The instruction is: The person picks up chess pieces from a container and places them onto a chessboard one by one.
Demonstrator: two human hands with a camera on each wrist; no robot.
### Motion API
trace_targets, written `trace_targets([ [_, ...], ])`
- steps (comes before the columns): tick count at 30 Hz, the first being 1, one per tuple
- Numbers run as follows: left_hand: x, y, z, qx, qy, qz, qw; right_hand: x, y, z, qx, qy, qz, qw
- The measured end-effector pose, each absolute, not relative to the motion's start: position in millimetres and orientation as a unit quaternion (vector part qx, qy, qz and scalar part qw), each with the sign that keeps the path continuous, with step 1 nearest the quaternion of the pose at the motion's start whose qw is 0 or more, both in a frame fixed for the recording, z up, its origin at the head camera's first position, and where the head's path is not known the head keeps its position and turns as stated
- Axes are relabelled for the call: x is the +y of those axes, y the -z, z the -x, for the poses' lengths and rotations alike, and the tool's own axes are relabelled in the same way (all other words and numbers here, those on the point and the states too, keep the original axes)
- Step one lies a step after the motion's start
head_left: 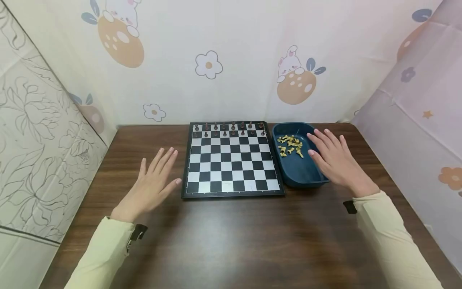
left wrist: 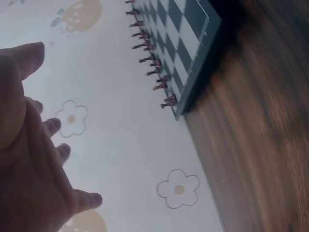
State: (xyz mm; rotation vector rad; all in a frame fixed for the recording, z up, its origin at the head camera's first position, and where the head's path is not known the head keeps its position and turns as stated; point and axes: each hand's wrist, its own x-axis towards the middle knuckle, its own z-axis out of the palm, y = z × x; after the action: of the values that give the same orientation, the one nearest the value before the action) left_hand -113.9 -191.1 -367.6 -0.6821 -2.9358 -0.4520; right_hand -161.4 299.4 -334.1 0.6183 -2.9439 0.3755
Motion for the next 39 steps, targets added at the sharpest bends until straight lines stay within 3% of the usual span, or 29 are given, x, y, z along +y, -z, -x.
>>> trace_targets([
  [20,-189,392,179,-0.954,0.190,0.229,0.022,307,340,231,-0.982,-0.059,-0.177,0.009],
  [39,-184,432,216,-0.960,0.221,0.164,-0.057,306,360,272,-0.988,0.019,-0.143,-0.052],
])
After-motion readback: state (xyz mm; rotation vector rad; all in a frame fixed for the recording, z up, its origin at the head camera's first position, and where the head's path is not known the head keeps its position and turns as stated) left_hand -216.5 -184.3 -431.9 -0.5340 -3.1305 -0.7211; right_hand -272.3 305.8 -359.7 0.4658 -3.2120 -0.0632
